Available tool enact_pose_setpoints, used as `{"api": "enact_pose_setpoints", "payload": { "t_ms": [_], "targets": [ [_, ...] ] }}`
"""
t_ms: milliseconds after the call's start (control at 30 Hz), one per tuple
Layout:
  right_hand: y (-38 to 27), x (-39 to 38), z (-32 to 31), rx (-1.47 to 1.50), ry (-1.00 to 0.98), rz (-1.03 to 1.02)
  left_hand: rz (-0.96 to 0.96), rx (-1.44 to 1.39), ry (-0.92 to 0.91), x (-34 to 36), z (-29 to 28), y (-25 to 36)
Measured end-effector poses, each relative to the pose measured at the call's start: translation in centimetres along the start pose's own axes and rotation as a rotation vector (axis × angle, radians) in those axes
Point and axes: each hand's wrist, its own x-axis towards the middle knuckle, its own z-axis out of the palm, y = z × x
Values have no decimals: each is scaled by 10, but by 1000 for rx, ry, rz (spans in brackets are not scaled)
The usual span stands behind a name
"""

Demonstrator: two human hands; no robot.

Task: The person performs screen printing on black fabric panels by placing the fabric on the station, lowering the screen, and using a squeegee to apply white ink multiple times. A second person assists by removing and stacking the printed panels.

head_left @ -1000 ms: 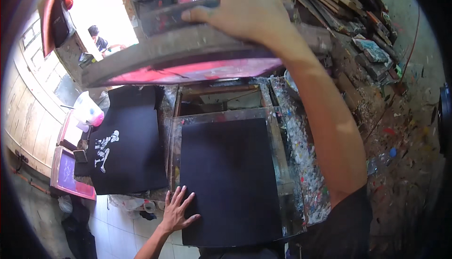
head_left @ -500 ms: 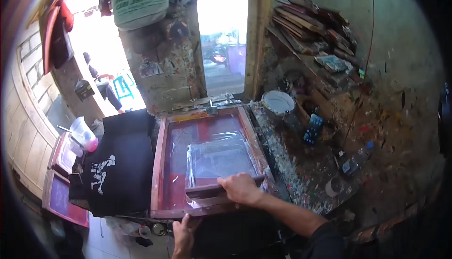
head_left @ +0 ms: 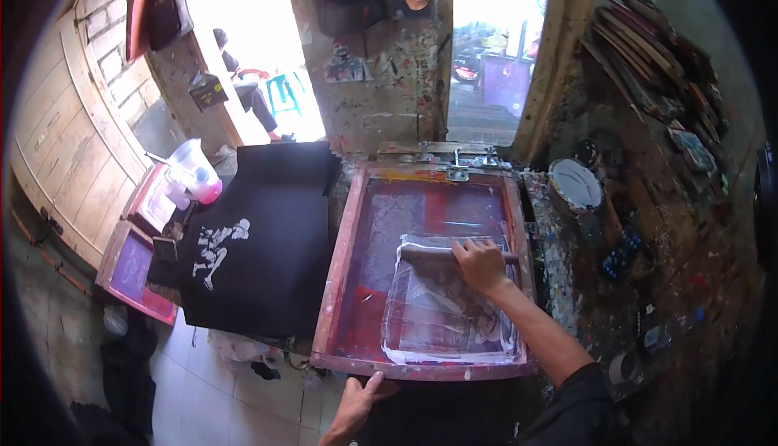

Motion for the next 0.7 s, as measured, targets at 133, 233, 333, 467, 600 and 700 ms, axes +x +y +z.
{"api": "enact_pose_setpoints", "payload": {
  "t_ms": [133,233,333,467,600,700],
  "targets": [
    [-19,-3,-41,279,-461,-28,-170,114,-21,8,-24,-9],
    [-25,5,-54,461,-767,-101,-232,133,-102,11,-29,-20],
    [0,34,-36,302,-400,-10,-198,109,-109,4,-11,7],
    [14,87,-8,154,-223,-26,-231,135,-133,6,-21,5],
    [-23,18,-10,163,-170,-281,-240,146,-46,0,-7,19],
    [-47,-39,-39,200,-229,-413,-251,149,-85,6,-10,14]
  ]
}}
